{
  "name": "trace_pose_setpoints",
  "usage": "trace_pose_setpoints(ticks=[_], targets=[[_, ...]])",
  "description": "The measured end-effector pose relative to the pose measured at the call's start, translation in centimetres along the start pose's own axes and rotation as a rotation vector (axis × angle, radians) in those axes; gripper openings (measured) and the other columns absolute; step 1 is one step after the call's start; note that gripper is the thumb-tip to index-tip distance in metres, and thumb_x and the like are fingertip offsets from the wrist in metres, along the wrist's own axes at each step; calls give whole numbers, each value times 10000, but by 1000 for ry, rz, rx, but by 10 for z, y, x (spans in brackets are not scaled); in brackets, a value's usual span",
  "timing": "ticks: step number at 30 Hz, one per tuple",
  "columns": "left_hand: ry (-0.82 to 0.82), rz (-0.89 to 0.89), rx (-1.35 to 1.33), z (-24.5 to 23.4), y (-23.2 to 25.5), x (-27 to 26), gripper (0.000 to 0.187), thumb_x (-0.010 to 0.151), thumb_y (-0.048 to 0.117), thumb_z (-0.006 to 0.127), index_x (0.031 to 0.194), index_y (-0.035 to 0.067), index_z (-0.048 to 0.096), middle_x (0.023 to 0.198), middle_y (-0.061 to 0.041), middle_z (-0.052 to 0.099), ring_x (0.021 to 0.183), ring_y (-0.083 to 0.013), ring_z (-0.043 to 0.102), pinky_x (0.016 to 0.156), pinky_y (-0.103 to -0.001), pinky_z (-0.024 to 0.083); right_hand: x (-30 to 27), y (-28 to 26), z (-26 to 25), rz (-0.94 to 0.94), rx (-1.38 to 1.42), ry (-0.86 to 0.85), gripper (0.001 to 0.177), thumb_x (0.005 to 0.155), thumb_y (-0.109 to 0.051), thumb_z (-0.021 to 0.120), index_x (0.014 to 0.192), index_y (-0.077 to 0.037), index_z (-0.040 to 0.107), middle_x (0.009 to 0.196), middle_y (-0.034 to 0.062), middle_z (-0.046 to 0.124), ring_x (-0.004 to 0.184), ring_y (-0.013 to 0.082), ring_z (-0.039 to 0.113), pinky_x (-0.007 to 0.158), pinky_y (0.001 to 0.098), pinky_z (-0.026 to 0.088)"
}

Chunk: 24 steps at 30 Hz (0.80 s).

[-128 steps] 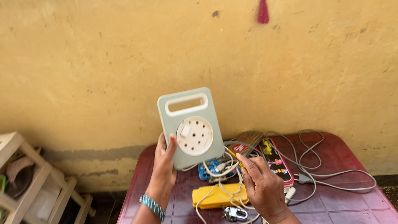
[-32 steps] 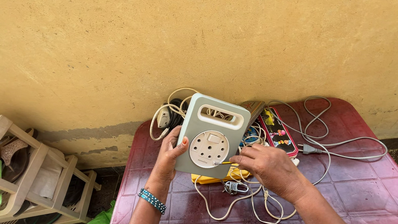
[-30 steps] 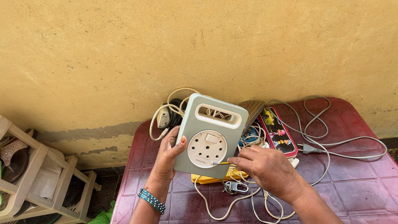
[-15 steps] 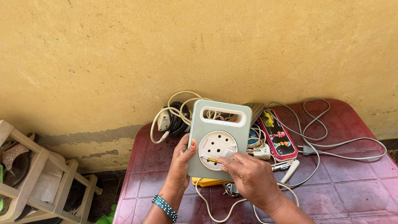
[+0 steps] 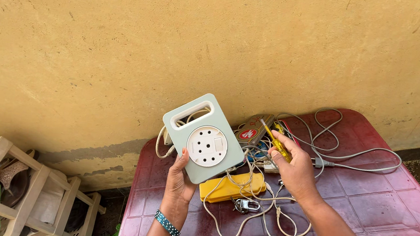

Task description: The person disassembles an extension box using a screwdriver, removing screws from the back and front and managing the internal and external wires.

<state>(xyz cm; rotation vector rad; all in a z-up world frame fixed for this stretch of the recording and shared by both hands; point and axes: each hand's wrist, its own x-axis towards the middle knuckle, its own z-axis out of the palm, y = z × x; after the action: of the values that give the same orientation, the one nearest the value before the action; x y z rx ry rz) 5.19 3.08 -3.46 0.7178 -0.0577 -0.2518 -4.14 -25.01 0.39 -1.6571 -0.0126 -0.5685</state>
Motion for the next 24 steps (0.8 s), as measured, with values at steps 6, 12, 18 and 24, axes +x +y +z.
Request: trace_pose_setpoints(ticks=[6,12,18,24], targets=[[-25,15,15,11,1,-5,682,852,379,748,1431,94,527,1372,-66,622,1266,-241,592,1069,-450,488,-23,-42,12,-345,-295,-125,427,947,-143,681,1372,-125,654,1059,46,775,844,119,729,766,267,576],[-70,34,55,17,-2,-8,730,845,407,755,1459,112,491,1402,-56,599,1299,-227,559,1105,-424,445,-41,-54,38,-487,-696,-284,438,887,-185,704,1322,-234,678,774,37,631,591,201,670,536,374,551],[-74,20,94,19,-4,-13,742,835,414,774,1453,117,489,1381,-55,599,1284,-209,554,1101,-408,433,-47,-37,47,-584,-660,-357,515,856,-134,707,1363,-197,641,852,35,639,666,186,691,556,333,577],[-38,8,250,28,-24,-19,855,770,489,788,1472,162,426,1381,-74,595,1304,-261,543,1094,-495,447,-52,-27,52,-592,-674,-297,545,862,-115,693,1398,-168,611,882,70,648,667,231,707,559,373,578]])
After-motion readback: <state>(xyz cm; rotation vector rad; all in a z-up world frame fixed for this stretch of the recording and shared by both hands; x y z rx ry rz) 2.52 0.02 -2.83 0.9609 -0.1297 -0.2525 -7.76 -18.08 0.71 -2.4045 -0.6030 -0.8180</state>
